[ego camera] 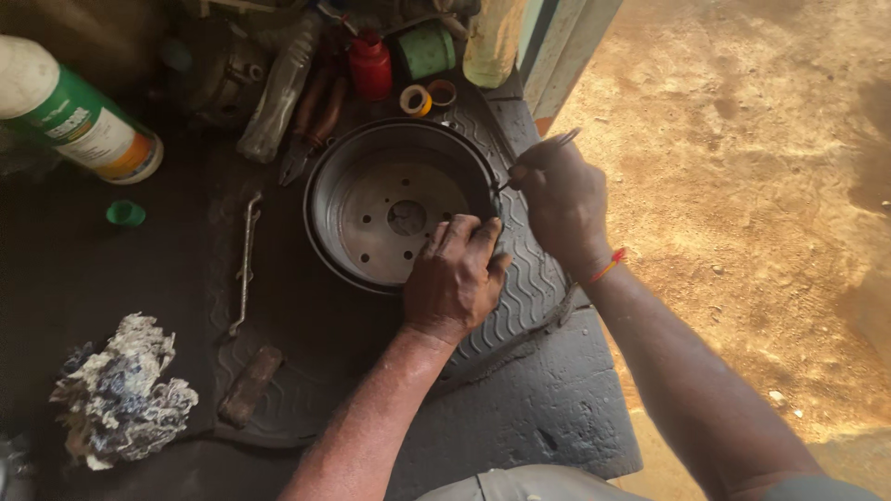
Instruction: The person cleans the interior and edges of a brake drum using a cloth and a thin metal pick. They wipe the inner surface, scrape around the inner lip and bolt holes with the pick, and then perform a final wipe with the cloth.
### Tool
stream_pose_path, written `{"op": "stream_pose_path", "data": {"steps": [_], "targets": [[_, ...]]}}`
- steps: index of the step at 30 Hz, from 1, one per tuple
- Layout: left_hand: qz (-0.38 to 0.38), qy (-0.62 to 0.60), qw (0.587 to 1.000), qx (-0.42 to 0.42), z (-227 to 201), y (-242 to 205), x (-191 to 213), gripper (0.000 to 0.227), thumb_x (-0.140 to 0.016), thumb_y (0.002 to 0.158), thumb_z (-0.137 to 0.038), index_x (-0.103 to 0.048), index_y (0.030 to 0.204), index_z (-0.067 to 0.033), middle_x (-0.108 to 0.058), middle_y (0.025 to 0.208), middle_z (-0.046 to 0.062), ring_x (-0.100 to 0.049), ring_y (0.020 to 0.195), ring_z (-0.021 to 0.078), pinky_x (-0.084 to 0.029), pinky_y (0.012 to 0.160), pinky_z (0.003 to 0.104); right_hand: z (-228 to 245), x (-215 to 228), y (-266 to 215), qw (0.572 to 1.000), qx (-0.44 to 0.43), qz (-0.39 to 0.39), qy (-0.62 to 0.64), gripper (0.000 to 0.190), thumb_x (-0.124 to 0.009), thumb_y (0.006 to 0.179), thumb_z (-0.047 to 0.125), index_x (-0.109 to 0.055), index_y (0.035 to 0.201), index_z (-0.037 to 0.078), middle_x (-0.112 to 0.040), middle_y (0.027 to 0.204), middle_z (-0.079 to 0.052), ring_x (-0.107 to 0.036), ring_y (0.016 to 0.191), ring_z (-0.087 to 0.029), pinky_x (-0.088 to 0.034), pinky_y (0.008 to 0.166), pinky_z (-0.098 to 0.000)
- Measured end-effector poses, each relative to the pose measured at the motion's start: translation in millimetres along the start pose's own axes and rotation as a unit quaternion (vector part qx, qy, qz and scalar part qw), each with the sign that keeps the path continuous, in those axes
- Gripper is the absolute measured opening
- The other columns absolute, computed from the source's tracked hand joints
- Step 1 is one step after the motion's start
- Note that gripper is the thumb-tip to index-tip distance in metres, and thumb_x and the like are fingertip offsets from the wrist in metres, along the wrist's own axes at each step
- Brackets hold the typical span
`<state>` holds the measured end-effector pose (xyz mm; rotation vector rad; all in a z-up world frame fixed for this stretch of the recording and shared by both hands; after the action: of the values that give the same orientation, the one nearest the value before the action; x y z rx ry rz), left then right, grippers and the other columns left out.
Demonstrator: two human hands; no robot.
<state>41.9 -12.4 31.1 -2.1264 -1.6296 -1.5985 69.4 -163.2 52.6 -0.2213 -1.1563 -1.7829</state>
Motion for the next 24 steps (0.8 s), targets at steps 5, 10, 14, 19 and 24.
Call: {"op": "stream_pose_path", "data": {"steps": [5, 10, 14, 19, 24], "targets": [[-0.003, 0.040, 0.999, -0.032, -7.1, -4.7, -3.2, 0.044, -0.075, 0.083, -0.019, -0.069, 0.123, -0.0008, -0.061, 0.103, 0.011, -0.061, 0.096, 0.0298, -0.053, 0.084, 0.041, -10.2, -0.6, 3.4, 0.997, -0.051, 0.041, 0.034, 0.009, -0.070, 0.098, 0.011, -0.063, 0.101, 0.007, -0.073, 0.082, -0.011, -0.075, 0.076, -0.030, -0.057, 0.067, -0.0390], [-0.003, 0.091, 0.994, -0.068, -11.1, -12.0, -5.5, 0.018, -0.064, 0.099, -0.011, -0.070, 0.112, -0.0007, -0.059, 0.096, 0.008, -0.059, 0.090, 0.0250, -0.052, 0.081, 0.040, 1.2, -1.8, -0.7, 0.998, -0.025, 0.050, 0.015, 0.010, -0.071, 0.096, 0.009, -0.062, 0.100, 0.007, -0.070, 0.078, -0.015, -0.072, 0.073, -0.035, -0.055, 0.064, -0.0429], [-0.013, 0.065, 0.996, -0.058, -9.9, -12.9, -1.0, 0.016, -0.061, 0.097, -0.010, -0.071, 0.106, -0.0010, -0.059, 0.095, 0.009, -0.059, 0.089, 0.0261, -0.051, 0.080, 0.041, 5.8, 1.9, -6.1, 0.998, -0.035, 0.045, -0.008, 0.010, -0.069, 0.097, 0.008, -0.060, 0.102, 0.006, -0.069, 0.077, -0.015, -0.071, 0.073, -0.037, -0.054, 0.063, -0.0453], [-0.015, 0.033, 0.998, -0.055, -4.4, -19.3, 12.3, 0.014, -0.064, 0.097, -0.012, -0.072, 0.104, -0.0036, -0.061, 0.094, 0.009, -0.061, 0.088, 0.0267, -0.050, 0.081, 0.043, 18.1, 4.6, -19.2, 0.998, -0.027, 0.043, -0.025, 0.009, -0.067, 0.099, 0.010, -0.059, 0.102, 0.006, -0.069, 0.081, -0.016, -0.070, 0.076, -0.039, -0.053, 0.065, -0.0460], [0.002, -0.023, 0.999, -0.044, 2.6, -26.9, 24.7, 0.016, -0.067, 0.093, -0.013, -0.074, 0.106, -0.0057, -0.063, 0.093, 0.006, -0.062, 0.089, 0.0255, -0.047, 0.082, 0.043, 29.6, 8.4, -30.4, 0.998, -0.053, 0.037, -0.024, 0.006, -0.063, 0.100, 0.011, -0.059, 0.102, 0.006, -0.069, 0.083, -0.014, -0.071, 0.075, -0.038, -0.054, 0.066, -0.0459]]}}
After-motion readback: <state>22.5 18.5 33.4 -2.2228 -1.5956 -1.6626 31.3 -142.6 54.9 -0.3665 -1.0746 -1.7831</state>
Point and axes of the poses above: each hand's wrist, its own y-axis towards the middle knuckle, its own x-axis out of the back of the hand, z = x × y, the point moved 8 cm from there along y, towards the middle knuckle
